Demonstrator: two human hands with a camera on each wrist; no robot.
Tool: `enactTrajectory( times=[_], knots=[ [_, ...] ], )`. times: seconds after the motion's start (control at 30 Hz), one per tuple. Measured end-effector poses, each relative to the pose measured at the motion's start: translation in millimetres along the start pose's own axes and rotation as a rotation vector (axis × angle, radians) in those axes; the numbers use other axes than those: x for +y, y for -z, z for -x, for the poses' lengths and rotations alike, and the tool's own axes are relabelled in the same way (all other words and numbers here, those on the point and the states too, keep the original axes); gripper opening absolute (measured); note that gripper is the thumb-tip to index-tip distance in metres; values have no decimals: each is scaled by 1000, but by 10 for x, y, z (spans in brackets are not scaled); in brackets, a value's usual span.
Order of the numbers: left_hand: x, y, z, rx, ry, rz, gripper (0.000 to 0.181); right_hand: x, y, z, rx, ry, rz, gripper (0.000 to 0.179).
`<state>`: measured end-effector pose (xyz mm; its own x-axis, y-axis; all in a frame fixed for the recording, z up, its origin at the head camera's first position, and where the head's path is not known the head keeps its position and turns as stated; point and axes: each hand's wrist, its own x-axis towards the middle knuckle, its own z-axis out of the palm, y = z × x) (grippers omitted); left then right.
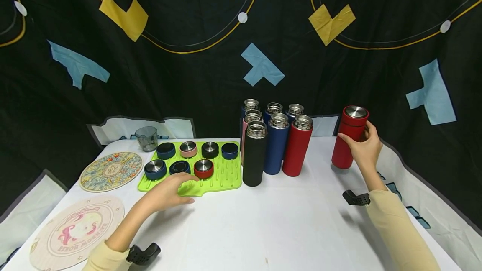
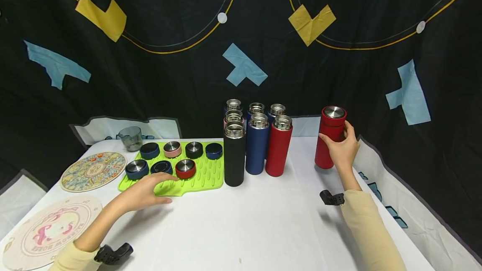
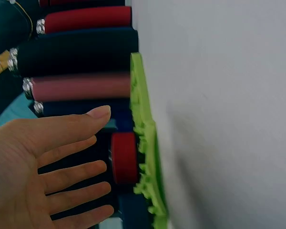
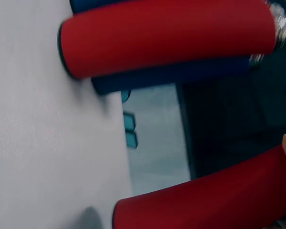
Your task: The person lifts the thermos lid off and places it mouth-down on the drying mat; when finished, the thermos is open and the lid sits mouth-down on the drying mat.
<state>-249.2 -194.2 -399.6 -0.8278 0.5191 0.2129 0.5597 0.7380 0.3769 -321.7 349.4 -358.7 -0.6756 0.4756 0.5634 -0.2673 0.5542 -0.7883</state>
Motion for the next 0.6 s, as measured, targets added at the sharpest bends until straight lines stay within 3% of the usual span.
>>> enactTrajectory(
  times=[0.3, 0.43, 0.6],
  knots=[
    [347, 55, -42, 58, -61, 1, 49, -304, 169, 311, -111, 72, 8, 74],
    [503, 82, -71, 92, -86, -9, 51, -427, 211, 443, -156, 173, 31, 74],
    [681, 108, -105, 83, -120, 13, 52, -559, 232, 616, -205, 321, 17, 78]
  ],
)
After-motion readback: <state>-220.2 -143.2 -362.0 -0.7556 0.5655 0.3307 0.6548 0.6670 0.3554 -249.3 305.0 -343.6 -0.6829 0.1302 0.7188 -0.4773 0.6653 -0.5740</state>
